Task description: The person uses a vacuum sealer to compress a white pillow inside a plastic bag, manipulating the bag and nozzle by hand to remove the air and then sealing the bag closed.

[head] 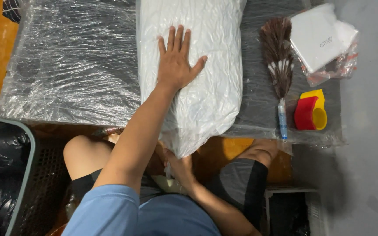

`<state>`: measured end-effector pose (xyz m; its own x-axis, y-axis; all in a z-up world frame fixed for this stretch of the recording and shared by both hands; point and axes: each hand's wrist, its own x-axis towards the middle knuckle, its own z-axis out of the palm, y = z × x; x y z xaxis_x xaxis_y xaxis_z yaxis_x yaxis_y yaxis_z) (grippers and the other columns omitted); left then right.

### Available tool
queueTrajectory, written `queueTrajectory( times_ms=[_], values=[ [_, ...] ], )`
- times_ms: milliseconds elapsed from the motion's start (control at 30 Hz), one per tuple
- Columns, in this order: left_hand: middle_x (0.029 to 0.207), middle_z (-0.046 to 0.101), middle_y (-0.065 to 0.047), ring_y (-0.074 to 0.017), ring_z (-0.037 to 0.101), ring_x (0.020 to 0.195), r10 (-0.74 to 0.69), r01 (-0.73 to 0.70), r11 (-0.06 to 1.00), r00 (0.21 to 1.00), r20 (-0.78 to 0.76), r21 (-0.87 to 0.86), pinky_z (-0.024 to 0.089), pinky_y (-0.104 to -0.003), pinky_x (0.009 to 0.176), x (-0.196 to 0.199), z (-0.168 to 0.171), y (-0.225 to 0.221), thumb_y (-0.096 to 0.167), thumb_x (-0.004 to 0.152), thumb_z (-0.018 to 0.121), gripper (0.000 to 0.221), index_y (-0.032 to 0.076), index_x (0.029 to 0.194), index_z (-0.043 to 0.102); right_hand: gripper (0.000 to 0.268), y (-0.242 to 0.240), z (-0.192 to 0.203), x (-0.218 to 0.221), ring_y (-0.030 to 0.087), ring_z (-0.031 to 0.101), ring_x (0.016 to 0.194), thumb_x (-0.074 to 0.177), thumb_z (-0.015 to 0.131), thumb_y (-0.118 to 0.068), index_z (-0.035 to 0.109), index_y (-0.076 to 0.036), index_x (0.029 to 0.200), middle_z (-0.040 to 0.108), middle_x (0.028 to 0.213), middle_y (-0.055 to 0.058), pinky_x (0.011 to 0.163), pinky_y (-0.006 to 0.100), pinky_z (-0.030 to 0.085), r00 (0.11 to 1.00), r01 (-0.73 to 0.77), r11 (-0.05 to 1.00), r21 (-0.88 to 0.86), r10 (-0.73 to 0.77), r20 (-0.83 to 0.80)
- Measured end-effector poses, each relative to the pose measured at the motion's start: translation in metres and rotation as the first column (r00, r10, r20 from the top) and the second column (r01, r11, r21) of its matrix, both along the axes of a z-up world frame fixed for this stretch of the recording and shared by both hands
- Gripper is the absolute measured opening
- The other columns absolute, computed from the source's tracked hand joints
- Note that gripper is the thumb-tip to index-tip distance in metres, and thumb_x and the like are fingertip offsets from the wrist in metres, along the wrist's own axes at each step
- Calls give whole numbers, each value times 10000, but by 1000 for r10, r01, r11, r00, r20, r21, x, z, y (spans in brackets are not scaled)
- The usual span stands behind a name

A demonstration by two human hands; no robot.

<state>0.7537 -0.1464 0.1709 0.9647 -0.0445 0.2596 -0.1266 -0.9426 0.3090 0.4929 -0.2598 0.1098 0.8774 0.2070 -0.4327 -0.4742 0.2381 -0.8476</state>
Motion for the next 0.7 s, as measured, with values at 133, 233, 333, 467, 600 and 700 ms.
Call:
queueTrajectory(
  times_ms=[133,233,333,467,600,700],
  values=[
    [1663,216,-241,-372,73,1543,-8,8,1000,1000,14,-10,24,-606,1221,0,-5,0,665,1022,360,905,-33,1593,285,150,-1,1,1,169,569,580,925,636,-64,633,6,1058,612,711,86,544,295,475,999,-30,1000,9,29,22],
    [1660,227,-241,-370,88,1543,-6,6,1000,999,33,-14,31,-604,1223,1,-9,0,661,1024,373,900,-35,1590,297,149,-1,2,2,171,573,571,923,638,-60,632,4,1057,610,704,86,538,295,478,998,-29,998,-64,26,-52],
    [1663,228,-229,-362,89,1544,-1,1,1000,1000,27,-13,32,-596,1227,1,-11,0,659,1023,379,896,-28,1593,294,204,-1,-8,0,166,572,565,927,642,-52,622,1,1122,608,726,86,528,289,480,997,-28,997,-76,23,-68],
    [1667,226,-226,-350,72,1545,1,-1,1000,1000,-8,0,4,-586,1227,1,-9,0,665,1020,337,904,-31,1595,280,213,-1,10,4,162,578,583,924,650,-76,650,19,1115,616,726,88,539,293,483,995,-51,991,-123,40,-89],
    [1660,242,-225,-351,94,1544,0,0,1000,999,35,-14,20,-592,1230,2,-15,1,657,1022,372,895,-34,1587,306,169,-2,11,4,162,577,587,928,646,-77,648,3,1077,606,725,83,547,295,487,996,-54,995,-89,47,-75],
    [1671,220,-221,-341,67,1549,-3,4,1000,1000,8,-20,-10,-580,1231,3,-17,1,667,1020,347,907,-29,1597,281,178,-2,7,3,161,585,619,937,640,-105,651,-4,1083,620,761,85,584,296,498,991,-78,993,-91,67,-117]
  ],
)
